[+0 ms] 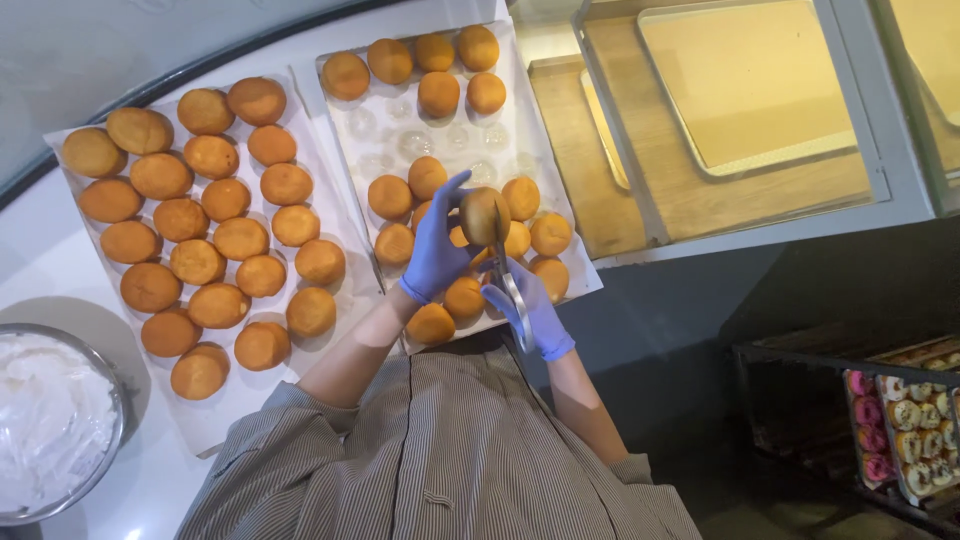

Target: The person prepares donuts for filling by picking them from a rack and cutting a hole in each.

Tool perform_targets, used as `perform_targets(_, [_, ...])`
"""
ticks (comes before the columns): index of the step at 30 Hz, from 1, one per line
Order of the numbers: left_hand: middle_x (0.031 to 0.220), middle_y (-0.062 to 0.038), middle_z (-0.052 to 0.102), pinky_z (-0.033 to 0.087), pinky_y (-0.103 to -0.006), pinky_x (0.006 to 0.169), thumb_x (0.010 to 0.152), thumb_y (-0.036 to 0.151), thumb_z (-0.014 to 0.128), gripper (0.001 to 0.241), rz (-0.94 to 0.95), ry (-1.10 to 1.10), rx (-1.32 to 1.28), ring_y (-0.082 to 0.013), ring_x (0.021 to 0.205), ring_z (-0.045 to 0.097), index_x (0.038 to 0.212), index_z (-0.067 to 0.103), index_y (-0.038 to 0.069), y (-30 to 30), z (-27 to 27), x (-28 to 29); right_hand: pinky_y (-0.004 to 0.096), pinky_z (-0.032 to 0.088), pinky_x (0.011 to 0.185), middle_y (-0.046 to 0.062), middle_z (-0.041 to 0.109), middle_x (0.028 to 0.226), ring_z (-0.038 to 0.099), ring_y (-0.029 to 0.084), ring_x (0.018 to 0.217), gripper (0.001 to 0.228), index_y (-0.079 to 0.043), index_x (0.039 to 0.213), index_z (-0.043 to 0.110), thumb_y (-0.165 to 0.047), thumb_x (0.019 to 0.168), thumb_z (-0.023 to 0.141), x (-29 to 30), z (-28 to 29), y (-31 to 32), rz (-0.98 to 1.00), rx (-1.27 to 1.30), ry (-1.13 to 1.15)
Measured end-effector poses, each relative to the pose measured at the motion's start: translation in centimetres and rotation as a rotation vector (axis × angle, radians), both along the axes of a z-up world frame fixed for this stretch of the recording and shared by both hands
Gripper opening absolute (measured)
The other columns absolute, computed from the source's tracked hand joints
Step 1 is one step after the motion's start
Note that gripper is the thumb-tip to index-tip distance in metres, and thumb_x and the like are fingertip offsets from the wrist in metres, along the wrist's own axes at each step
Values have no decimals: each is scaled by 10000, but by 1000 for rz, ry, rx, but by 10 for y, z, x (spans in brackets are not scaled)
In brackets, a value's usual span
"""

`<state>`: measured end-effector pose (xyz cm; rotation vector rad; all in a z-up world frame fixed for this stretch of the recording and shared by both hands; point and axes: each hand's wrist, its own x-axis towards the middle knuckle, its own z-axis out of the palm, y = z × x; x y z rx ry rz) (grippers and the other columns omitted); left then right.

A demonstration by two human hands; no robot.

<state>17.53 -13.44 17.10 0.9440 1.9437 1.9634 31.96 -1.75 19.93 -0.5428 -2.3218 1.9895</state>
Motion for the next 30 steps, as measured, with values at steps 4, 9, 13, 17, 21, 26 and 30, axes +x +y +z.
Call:
perform_targets(4, [1274, -72, 619, 563, -344, 992, 787, -34, 775, 974, -78, 92, -70, -211, 1180, 646, 1612, 275, 98, 15, -33, -41, 245, 397, 490, -29, 566, 619, 499, 51, 531, 297, -31, 898, 711, -323, 911, 765, -14, -20, 8, -148, 41, -123])
perform_targets(9, [1312, -164, 612, 519, -410, 1064, 776, -106, 666, 837, -76, 558, -413, -367, 1198, 614, 1550, 444, 123, 73, -128, -129, 251, 341, 428, -45, 521, 578, 453, 52, 476, 321, -7, 826, 709, -303, 879, 820, -9, -61, 21, -302, -53, -198])
perform_targets(13, [1221, -207, 589, 449, -455, 975, 580, 391, 1010, 904, -694, 483, -880, -383, 1108, 582, 1296, 562, 67, 125, -208, -218, 214, 355, 444, -68, 552, 601, 469, 10, 512, 244, -34, 883, 762, -273, 889, 816, 3, -55, 32, -319, -19, -133])
perform_targets(17, [1183, -176, 613, 508, -495, 890, 802, 493, 832, 587, 189, 556, -978, -379, 1069, 632, 1158, 606, 84, 147, -189, -252, 221, 347, 421, -48, 564, 583, 468, 24, 471, 210, -43, 898, 761, -247, 876, 805, 19, -56, 46, -401, -80, -197])
perform_targets(21, [1203, -155, 596, 523, -486, 854, 725, 338, 839, 629, 391, 502, -1130, -372, 1056, 632, 1232, 546, 107, 153, -227, -275, 217, 347, 429, -43, 586, 614, 472, 25, 485, 205, -19, 895, 740, -219, 903, 787, 25, -58, 50, -418, -125, -169])
perform_targets(26, [1235, -153, 587, 536, -468, 926, 738, 285, 882, 708, 346, 425, -888, -361, 1127, 611, 1312, 513, 97, 117, -202, -243, 213, 364, 442, -35, 578, 627, 484, 39, 492, 197, -13, 992, 724, -200, 930, 726, 27, -55, 55, -354, -186, -176])
perform_targets(30, [1340, -109, 513, 585, -391, 921, 721, 129, 912, 904, 151, 133, -195, -276, 1168, 594, 1480, 423, 95, 86, -130, -175, 205, 428, 557, -42, 553, 722, 508, 42, 610, 337, -3, 1193, 668, -271, 990, 644, 22, -31, 53, -116, -293, -70])
